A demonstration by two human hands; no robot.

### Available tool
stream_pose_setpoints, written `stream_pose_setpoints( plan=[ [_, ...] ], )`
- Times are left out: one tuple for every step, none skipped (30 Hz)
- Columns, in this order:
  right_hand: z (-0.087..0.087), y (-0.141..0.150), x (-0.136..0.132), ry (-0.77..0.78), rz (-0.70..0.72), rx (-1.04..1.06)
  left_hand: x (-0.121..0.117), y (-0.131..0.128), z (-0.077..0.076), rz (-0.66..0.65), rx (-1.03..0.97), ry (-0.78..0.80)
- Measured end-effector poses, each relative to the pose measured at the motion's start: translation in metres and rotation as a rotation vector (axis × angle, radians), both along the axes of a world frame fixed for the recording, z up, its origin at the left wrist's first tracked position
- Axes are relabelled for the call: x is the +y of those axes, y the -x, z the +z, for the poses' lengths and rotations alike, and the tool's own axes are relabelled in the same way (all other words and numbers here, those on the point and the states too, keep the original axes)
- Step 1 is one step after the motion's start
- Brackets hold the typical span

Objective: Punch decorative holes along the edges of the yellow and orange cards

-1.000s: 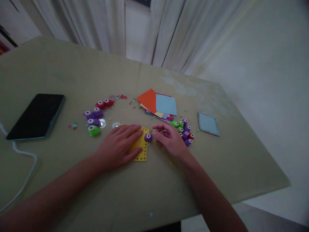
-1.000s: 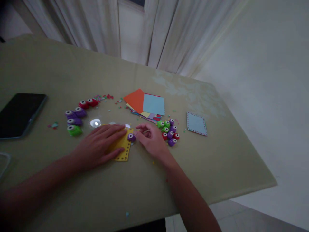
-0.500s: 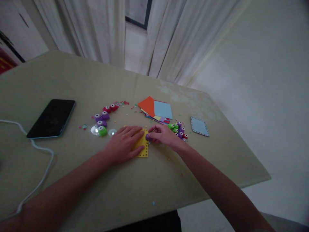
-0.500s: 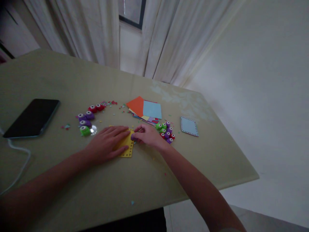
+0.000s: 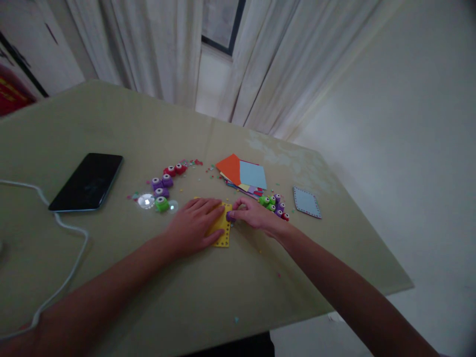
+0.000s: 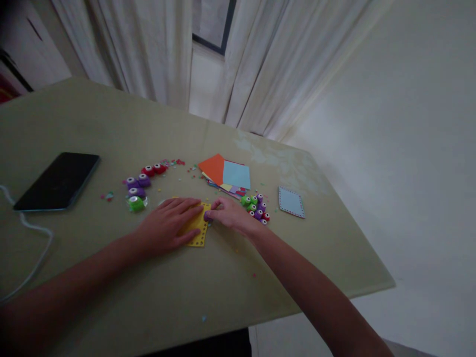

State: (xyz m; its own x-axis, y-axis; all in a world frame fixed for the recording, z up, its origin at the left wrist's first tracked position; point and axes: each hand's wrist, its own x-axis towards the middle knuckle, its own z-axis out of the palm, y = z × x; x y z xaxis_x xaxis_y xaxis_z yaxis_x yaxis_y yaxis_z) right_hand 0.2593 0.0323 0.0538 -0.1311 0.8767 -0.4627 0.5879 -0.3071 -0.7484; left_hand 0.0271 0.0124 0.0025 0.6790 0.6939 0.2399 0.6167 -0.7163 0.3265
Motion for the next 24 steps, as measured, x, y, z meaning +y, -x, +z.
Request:
stream_pose_setpoints(
  plan=[
    [0.001,0.001,0.001,0.011,0.005,-0.011,0.0,0.0,0.0,-0.002,0.0,-0.002],
    [0.002,0.001,0.002,0.026,0.013,-0.022,0.0,0.0,0.0,-0.002,-0.004,-0.006],
    [0.003,0.002,0.002,0.042,0.023,-0.032,0.0,0.0,0.0,-0.002,-0.012,-0.01],
    [0.005,0.002,0.002,0.057,0.032,-0.04,0.001,0.0,0.0,-0.001,-0.024,-0.015],
    [0.006,0.002,0.002,0.074,0.038,-0.046,0.001,0.0,-0.001,0.0,-0.037,-0.019],
    [0.008,0.002,0.002,0.093,0.04,-0.048,0.001,0.0,-0.001,0.003,-0.049,-0.022],
    [0.009,0.002,0.002,0.11,0.04,-0.047,0.001,0.0,-0.001,0.004,-0.058,-0.026],
    [0.01,0.002,0.001,0.128,0.037,-0.046,0.001,0.0,-0.002,0.003,-0.063,-0.027],
    [0.011,0.002,0.001,0.146,0.032,-0.042,0.001,0.0,-0.002,0.0,-0.064,-0.027],
    [0.011,0.002,0.001,0.164,0.027,-0.035,0.001,0.0,-0.002,-0.003,-0.063,-0.025],
    [0.011,0.002,0.001,0.18,0.026,-0.026,0.001,0.0,-0.002,-0.004,-0.062,-0.022],
    [0.011,0.002,0.001,0.189,0.025,-0.014,0.001,0.0,-0.001,-0.004,-0.061,-0.019],
    [0.011,0.002,0.0,0.192,0.022,-0.004,0.001,0.0,-0.001,-0.004,-0.06,-0.015],
    [0.01,0.001,0.0,0.188,0.019,0.006,0.001,0.0,-0.001,-0.003,-0.059,-0.012],
    [0.009,0.001,0.0,0.178,0.014,0.016,0.001,0.0,-0.001,-0.003,-0.057,-0.009],
    [0.008,0.0,0.0,0.168,0.006,0.025,0.001,0.0,-0.001,-0.002,-0.055,-0.007],
    [0.007,0.0,-0.001,0.161,-0.005,0.037,0.001,0.0,-0.001,-0.003,-0.054,-0.006],
    [0.007,-0.001,-0.002,0.158,-0.017,0.052,0.001,0.0,-0.002,-0.003,-0.056,-0.007],
    [0.006,-0.002,-0.004,0.157,-0.03,0.073,0.001,0.001,-0.002,-0.003,-0.058,-0.009],
    [0.006,-0.003,-0.006,0.153,-0.04,0.1,0.001,0.001,-0.002,-0.002,-0.061,-0.012],
    [0.005,-0.005,-0.008,0.14,-0.048,0.129,0.001,0.001,-0.003,0.0,-0.062,-0.015],
    [0.004,-0.006,-0.01,0.115,-0.051,0.154,0.001,0.001,-0.003,0.001,-0.061,-0.016],
    [0.003,-0.009,-0.012,0.074,-0.05,0.168,0.001,0.002,-0.003,0.001,-0.056,-0.014],
    [0.002,-0.012,-0.014,0.015,-0.049,0.162,0.001,0.002,-0.003,0.001,-0.05,-0.009]
  ],
)
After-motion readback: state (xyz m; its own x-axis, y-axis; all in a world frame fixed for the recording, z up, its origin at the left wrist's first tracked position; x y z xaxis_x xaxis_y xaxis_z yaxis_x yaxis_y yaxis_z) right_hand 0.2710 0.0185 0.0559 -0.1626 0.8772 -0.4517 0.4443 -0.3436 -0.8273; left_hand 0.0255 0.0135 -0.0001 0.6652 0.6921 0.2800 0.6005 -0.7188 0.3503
